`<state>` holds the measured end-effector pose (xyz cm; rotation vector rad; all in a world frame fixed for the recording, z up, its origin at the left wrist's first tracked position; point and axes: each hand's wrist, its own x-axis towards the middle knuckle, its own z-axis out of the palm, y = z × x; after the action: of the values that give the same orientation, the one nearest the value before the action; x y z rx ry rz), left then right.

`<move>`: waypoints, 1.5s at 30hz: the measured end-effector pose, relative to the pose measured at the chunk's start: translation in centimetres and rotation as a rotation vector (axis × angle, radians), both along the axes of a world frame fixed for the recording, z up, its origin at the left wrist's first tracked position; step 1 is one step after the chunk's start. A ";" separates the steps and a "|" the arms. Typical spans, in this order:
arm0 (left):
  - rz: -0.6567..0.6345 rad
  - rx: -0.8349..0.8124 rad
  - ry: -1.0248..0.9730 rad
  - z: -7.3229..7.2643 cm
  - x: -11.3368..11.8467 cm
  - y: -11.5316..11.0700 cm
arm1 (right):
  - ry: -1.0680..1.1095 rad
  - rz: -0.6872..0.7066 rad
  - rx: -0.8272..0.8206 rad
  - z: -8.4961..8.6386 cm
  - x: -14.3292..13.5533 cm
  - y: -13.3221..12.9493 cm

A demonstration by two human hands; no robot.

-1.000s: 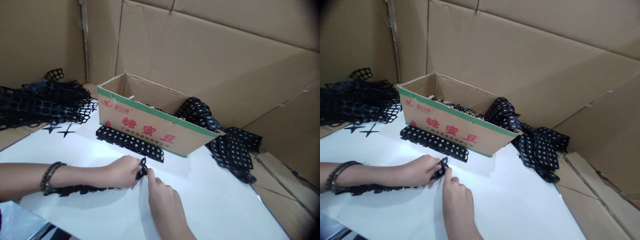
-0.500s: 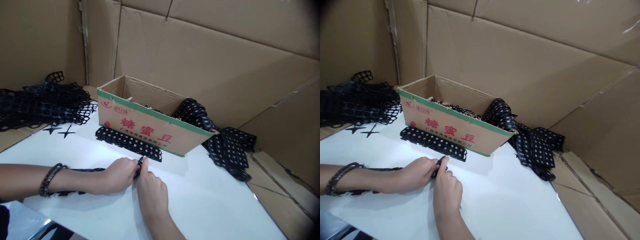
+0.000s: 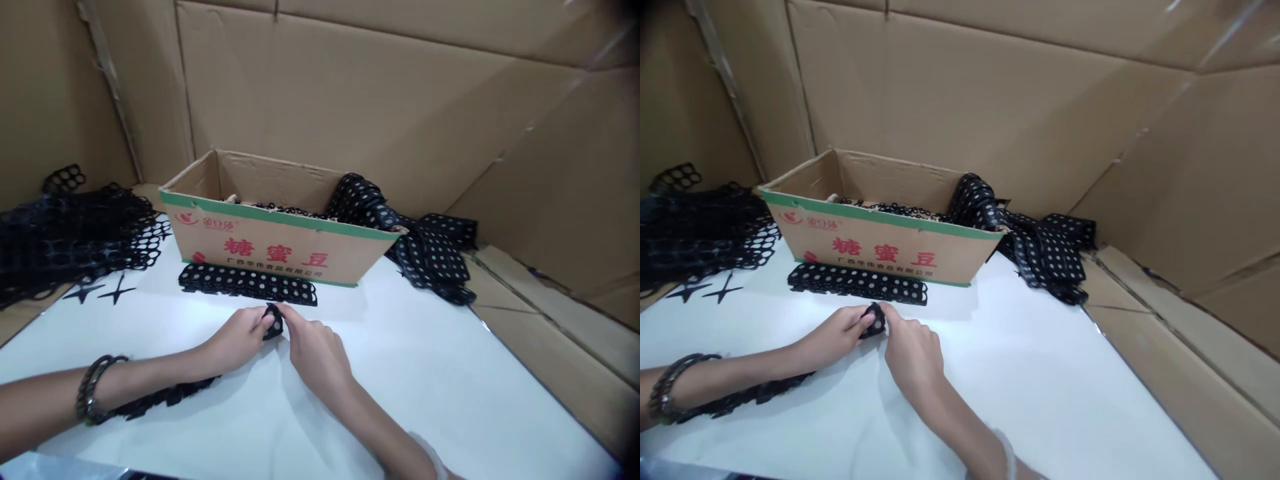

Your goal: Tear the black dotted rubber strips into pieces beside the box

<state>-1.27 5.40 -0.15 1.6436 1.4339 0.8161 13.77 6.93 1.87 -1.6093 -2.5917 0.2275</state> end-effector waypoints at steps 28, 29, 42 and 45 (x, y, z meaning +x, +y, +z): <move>0.003 -0.268 -0.202 2.0 0.1 0.4 | 0.238 -0.013 -0.078 1.6 1.8 0.7; 0.019 -0.265 -0.201 2.0 0.1 0.4 | 0.224 -0.044 -0.072 1.6 1.8 0.8; 0.363 -0.047 -0.651 2.1 -0.5 -0.6 | 0.182 0.047 0.069 -0.1 -0.7 2.3; 0.363 -0.065 -0.679 1.9 -0.6 -0.3 | 0.129 0.031 0.135 -0.7 -2.0 2.9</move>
<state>-1.92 5.08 1.75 0.9151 1.2431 1.3567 11.81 9.85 1.20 -1.4606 -2.4793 0.1492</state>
